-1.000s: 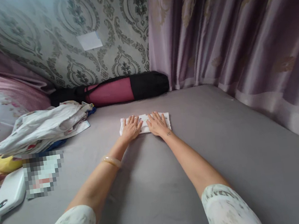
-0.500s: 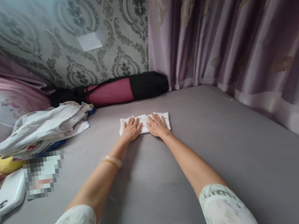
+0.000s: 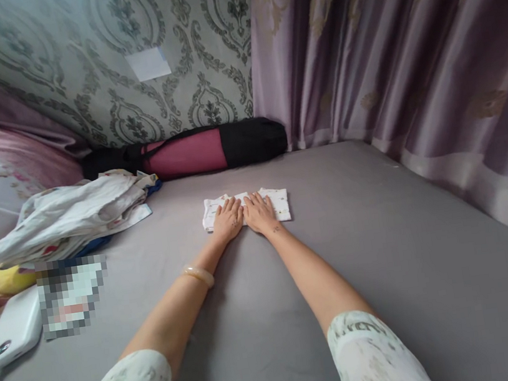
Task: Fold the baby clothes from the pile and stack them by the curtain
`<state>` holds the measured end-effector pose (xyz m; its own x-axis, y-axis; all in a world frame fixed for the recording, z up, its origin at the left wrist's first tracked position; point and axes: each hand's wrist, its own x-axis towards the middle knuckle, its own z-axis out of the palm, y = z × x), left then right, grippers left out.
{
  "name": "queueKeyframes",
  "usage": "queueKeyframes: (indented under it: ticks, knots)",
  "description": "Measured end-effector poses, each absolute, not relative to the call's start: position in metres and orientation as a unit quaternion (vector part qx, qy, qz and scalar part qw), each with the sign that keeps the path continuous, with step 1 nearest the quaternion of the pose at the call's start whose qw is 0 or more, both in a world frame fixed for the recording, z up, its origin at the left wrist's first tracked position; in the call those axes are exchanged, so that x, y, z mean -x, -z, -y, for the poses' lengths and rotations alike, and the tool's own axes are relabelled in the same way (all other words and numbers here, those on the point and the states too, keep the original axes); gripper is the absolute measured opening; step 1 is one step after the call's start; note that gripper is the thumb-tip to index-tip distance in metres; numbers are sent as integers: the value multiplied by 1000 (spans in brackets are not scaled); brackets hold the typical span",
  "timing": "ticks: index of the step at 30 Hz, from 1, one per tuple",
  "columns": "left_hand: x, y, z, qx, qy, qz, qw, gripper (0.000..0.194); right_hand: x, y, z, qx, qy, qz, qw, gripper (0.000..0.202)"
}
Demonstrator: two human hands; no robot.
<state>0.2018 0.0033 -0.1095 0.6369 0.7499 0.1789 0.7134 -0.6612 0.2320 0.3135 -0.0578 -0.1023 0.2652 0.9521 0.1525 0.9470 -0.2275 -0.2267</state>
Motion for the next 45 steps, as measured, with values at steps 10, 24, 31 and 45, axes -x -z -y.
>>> queueKeyframes:
  ticks: [10,24,31,45]
  knots:
    - [-161,98,-7,-899,-130,-418,21,49,-311,86,54,775,-27,613,152,52]
    - [-133,111,-22,-854,-195,-466,126,49,-292,101,42,774,5,617,144,51]
    - [-129,117,-33,-831,-250,-482,118,43,-288,86,37,783,-58,608,117,53]
    - [-124,113,-37,-758,-312,-539,194,46,-260,98,24,764,-2,635,115,54]
